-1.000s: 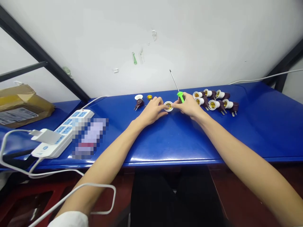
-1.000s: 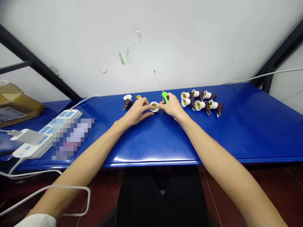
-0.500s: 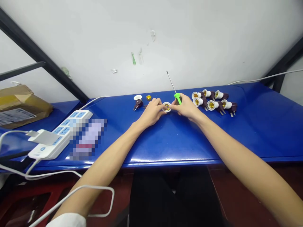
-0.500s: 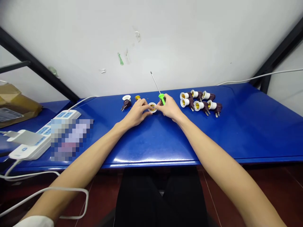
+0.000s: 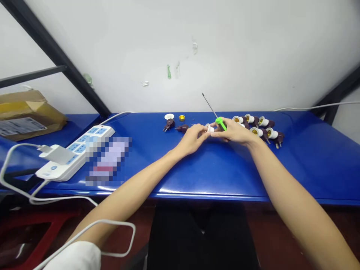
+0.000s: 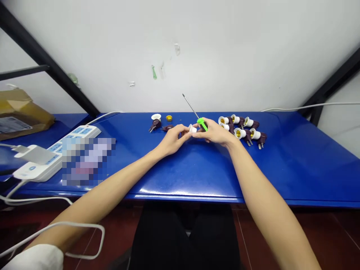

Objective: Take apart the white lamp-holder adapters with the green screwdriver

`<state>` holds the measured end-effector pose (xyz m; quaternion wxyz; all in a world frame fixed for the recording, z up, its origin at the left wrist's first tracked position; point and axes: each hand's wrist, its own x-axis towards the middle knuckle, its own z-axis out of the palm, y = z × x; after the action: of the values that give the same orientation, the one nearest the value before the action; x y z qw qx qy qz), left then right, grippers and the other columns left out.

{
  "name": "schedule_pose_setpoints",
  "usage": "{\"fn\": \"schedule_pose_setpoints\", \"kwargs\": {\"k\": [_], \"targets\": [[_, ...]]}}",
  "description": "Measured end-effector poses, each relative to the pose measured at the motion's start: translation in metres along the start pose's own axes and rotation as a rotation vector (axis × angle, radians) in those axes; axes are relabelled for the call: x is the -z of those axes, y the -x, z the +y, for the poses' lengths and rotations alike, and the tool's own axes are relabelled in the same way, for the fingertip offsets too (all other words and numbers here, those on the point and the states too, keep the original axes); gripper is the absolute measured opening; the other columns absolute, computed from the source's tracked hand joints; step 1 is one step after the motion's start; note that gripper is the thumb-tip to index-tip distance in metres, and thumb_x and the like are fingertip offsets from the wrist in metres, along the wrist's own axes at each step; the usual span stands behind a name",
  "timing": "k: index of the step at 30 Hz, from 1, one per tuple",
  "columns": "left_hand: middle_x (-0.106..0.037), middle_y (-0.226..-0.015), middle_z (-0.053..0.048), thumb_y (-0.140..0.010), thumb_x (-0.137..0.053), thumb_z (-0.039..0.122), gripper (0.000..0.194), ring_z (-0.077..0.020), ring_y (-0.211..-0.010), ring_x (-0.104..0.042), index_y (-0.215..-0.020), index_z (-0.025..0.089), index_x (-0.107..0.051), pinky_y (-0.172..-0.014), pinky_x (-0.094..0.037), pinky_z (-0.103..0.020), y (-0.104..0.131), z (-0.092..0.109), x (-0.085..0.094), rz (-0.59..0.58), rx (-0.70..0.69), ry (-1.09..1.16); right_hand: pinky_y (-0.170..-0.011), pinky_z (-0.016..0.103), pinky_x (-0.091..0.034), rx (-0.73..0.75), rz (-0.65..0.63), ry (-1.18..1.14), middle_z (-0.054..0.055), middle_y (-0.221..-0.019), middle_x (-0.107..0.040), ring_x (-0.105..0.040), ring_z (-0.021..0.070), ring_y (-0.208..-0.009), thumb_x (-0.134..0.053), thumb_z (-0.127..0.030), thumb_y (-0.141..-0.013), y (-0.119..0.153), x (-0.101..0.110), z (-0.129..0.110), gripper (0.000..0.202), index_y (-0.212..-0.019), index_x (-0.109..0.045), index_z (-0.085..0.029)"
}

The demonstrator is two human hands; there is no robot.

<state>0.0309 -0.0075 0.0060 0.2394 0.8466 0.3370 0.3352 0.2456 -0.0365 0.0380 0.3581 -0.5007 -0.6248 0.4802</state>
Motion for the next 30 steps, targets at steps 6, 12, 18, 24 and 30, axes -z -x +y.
{"fn": "schedule_pose_setpoints", "kwargs": {"k": [6, 12, 18, 24, 30], "targets": [[-0.063, -0.090, -0.002, -0.101, -0.063, 0.034, 0.020, -0.0155, -0.081, -0.057, -0.105, 0.018, -0.075, -0.081, -0.049, -0.031, 0.004, 0.008, -0.007, -0.051, 0.032, 0.139, -0.050, 0.027, -0.038, -0.045, -0.011, 0.021, -0.005, -0.072, -0.058, -0.048, 0.0112, -0.059, -0.094, -0.044, -0.066, 0.005, 0.009, -0.003, 0.051, -0.105, -0.069, -0.021], [-0.056, -0.088, -0.001, -0.099, -0.066, 0.032, 0.016, -0.0155, -0.080, -0.056, -0.103, 0.019, -0.075, -0.082, -0.048, -0.033, 0.007, 0.009, -0.008, -0.042, 0.036, 0.179, -0.051, 0.028, -0.038, -0.049, 0.000, 0.006, -0.005, -0.073, -0.061, -0.047, 0.0107, -0.056, -0.092, -0.039, -0.067, 0.007, 0.008, -0.004, 0.049, -0.106, -0.070, -0.020], [-0.057, -0.086, 0.000, -0.095, -0.072, 0.030, 0.011, -0.0150, -0.078, -0.055, -0.094, 0.019, -0.071, -0.081, -0.048, -0.033, 0.008, 0.011, -0.011, -0.022, 0.071, 0.236, -0.051, 0.028, -0.037, -0.063, -0.044, 0.031, -0.006, -0.071, -0.059, -0.045, 0.0103, -0.055, -0.092, -0.040, -0.068, 0.007, 0.011, -0.003, 0.049, -0.108, -0.070, -0.020], [-0.058, -0.085, 0.002, -0.089, -0.078, 0.030, 0.018, -0.0135, -0.076, -0.053, -0.086, 0.018, -0.066, -0.076, -0.045, -0.032, 0.007, 0.010, -0.014, 0.005, 0.140, 0.299, -0.051, 0.027, -0.036, -0.088, -0.069, 0.036, -0.006, -0.072, -0.058, -0.046, 0.0104, -0.056, -0.092, -0.044, -0.069, 0.008, 0.012, -0.003, 0.052, -0.110, -0.069, -0.020], [-0.064, -0.090, -0.001, -0.089, -0.079, 0.037, 0.021, -0.0146, -0.080, -0.057, -0.091, 0.018, -0.070, -0.078, -0.047, -0.032, 0.002, 0.007, -0.005, 0.058, 0.115, 0.325, -0.050, 0.027, -0.037, -0.058, -0.009, -0.012, -0.006, -0.076, -0.057, -0.046, 0.0089, -0.055, -0.095, -0.046, -0.065, 0.005, 0.013, 0.004, 0.054, -0.101, -0.063, -0.021]]}}
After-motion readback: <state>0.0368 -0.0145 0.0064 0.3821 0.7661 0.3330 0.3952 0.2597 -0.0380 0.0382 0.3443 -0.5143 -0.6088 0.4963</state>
